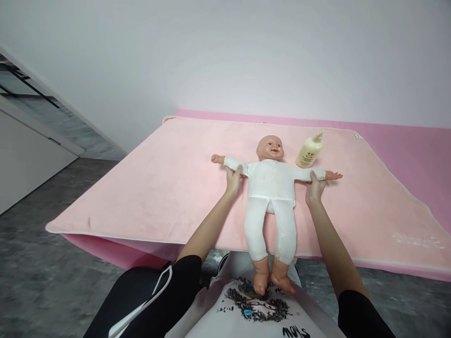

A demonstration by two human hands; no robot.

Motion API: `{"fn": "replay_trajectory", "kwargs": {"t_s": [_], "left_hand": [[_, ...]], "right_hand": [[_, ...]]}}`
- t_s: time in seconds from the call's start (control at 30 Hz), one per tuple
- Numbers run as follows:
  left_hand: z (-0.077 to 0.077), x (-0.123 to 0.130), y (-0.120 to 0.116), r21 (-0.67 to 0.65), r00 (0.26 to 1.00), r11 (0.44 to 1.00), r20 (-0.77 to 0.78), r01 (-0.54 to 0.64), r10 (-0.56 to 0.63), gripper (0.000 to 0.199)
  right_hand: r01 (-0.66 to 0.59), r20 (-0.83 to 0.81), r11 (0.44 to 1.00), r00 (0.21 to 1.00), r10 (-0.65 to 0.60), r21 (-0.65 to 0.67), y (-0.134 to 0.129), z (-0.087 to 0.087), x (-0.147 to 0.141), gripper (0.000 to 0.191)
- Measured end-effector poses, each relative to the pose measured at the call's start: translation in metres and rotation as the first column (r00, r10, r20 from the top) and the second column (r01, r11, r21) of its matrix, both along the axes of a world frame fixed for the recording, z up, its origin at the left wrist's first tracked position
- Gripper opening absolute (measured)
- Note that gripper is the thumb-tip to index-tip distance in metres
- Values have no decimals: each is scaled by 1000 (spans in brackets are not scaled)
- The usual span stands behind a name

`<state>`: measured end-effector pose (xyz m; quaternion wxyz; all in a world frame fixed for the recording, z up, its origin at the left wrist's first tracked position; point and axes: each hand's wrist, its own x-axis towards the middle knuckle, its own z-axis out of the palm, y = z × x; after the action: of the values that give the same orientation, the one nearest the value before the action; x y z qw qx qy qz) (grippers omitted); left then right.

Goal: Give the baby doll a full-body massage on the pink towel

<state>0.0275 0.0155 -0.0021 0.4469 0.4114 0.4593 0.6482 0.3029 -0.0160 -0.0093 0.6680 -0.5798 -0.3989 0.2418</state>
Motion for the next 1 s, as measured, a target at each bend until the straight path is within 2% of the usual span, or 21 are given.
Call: {"fn": "replay_trajectory", "kwargs": {"t_s": [0.07,0.13,0.23,0.3,0.37,0.43,0.5,0.57,0.63,0.7,0.77,0.9,1.0], "left_hand": [[5,-4,3,-77,990,997,136,-16,27,63],[9,-8,4,-124,983,991,173,-38,60,73],[10,-10,5,-31,993,994,53,-105,107,87],[8,-10,3,57,985,994,-141,-95,102,84],[8,-9,0,95,916,995,-393,-42,76,72],[10,-8,-3,108,777,994,-627,28,46,60],[13,-4,-8,97,619,990,-785,98,16,53],[17,1,-12,75,504,985,-864,156,-14,49],[21,7,-16,77,463,979,-886,189,-20,45],[25,13,-20,86,457,972,-889,217,-23,42],[30,17,-23,79,431,963,-901,258,-42,42],[36,21,-27,62,332,933,-941,355,-64,45],[31,17,-26,78,351,931,-935,357,-57,44]], "right_hand": [[10,-116,1000,993,-11,-9,2,-3,2,97],[53,-167,998,984,-55,-18,3,-5,3,96],[140,-52,990,989,-139,7,1,-4,2,96],[182,97,982,978,-186,49,-2,-1,-1,92],[167,226,985,959,-171,40,-6,3,-6,87],[125,327,992,939,-110,-26,-9,6,-11,80],[104,434,992,899,-62,-73,-12,7,-16,72],[98,560,992,827,-37,-78,-15,8,-21,67],[70,684,994,729,8,-86,-16,10,-26,62],[33,772,993,632,69,-116,-18,12,-30,57],[6,815,991,570,107,-134,-19,15,-35,52],[-15,835,991,538,119,-131,-22,19,-39,48],[-35,812,989,567,141,-147,-24,18,-38,49]]}}
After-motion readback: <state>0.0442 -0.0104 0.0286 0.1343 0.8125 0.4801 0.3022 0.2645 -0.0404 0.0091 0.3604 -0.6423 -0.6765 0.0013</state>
